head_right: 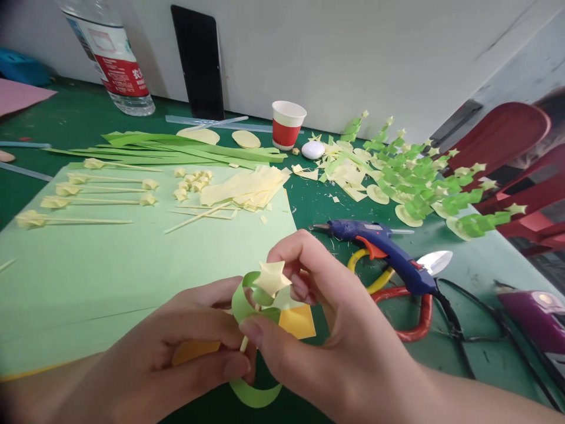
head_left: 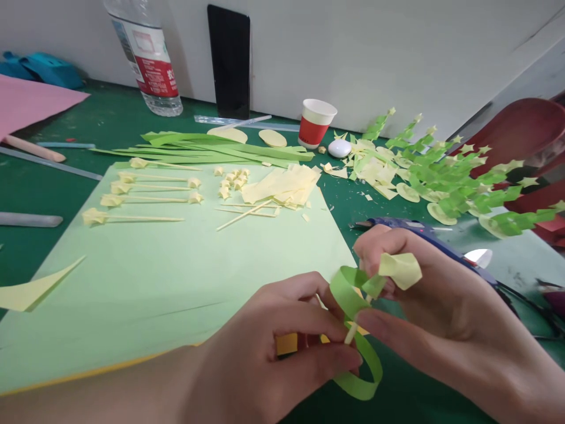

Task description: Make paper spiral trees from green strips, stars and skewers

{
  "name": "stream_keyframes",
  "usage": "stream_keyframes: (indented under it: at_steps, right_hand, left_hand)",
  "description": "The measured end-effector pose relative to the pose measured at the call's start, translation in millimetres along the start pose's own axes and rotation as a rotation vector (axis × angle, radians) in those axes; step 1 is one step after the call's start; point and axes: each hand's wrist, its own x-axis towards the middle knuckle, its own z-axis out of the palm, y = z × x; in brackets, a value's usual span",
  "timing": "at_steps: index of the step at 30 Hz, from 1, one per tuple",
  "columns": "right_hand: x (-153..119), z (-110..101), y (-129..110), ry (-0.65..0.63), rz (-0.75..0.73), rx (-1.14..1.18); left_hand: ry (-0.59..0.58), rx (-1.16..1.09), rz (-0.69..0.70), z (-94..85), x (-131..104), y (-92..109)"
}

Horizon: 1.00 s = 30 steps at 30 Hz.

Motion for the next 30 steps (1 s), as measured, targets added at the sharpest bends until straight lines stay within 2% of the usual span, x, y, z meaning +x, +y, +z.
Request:
stream_keyframes:
  at_steps: [8,20,27,30]
  right_hand:
    - [-0.1,0.7,-3.7,0.083,-0.035,-0.052]
    - [2.2,-0.1,-4.4,0.091,-0.046,-0.048]
    - [3.0,-0.5,-1.8,0.164,-0.066,-0.134]
    - [4.2,-0.3,-2.5,0.178,-0.052,-0.1]
  left_hand:
    - [0.009,-0.002,-0.003,1.7,0.1,1.2]
    - [-0.001,0.025,-0.016,0.7,1.1,0.6]
    - [-0.026,0.081,-0.044,-1.6,1.3,-0.8]
    - [0.003,0.114,-0.066,-2.4,1.6,0.5]
